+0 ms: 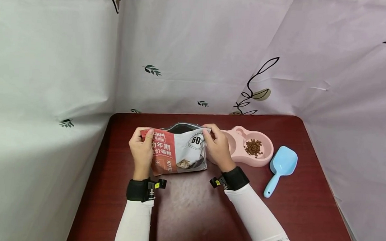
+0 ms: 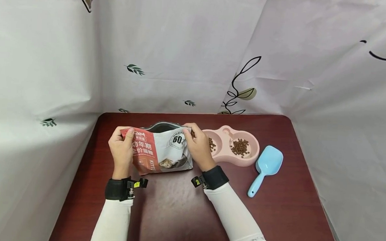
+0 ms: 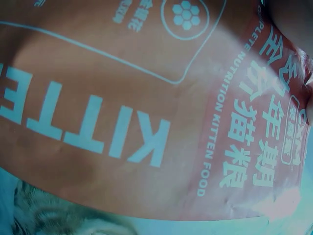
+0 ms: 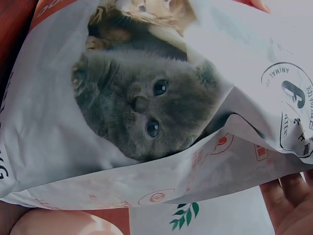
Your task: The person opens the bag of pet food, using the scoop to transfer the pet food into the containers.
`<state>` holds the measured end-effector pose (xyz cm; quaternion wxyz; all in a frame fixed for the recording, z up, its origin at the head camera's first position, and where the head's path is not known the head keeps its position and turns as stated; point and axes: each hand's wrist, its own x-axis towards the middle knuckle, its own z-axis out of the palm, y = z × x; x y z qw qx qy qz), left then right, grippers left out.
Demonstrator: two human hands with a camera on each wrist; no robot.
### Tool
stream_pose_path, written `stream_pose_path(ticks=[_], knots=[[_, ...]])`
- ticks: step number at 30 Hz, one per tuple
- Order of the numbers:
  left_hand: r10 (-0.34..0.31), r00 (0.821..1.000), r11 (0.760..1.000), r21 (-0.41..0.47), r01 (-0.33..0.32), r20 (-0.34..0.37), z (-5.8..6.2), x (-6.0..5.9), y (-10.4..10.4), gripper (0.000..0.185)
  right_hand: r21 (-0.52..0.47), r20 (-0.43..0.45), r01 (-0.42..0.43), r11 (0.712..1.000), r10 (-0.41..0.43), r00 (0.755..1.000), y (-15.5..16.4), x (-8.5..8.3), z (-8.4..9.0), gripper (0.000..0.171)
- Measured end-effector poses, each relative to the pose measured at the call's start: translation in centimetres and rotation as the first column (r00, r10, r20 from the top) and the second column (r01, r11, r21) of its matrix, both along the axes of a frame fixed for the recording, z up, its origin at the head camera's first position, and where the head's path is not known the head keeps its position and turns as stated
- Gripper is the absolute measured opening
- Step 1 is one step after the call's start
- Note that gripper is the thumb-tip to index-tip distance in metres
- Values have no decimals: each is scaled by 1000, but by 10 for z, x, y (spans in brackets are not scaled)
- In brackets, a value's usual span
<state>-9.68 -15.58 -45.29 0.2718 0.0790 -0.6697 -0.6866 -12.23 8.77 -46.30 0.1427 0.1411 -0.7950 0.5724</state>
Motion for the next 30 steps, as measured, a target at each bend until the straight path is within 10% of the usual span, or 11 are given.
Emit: stream_pose_path(ticks=[17,23,26,30], knots=[[-46,999,999,-17,46,-13,-13,1,-5,21,-12,-66,-47,999,46,997,0,-2,7,14],[-120,991,980,-168,109,-56,-2,0,-5,18,-7,-79,-52,999,51,996,2,-1,8,14],[-175,979,919,-374,125,-105,9,-2,-7,12,-29,-68,-52,998,50,996,1,0,8,13],[-249,958,739,-667,94,-141,22,-2,-12,12,-30,-53,-55,998,54,997,0,-1,8,13]])
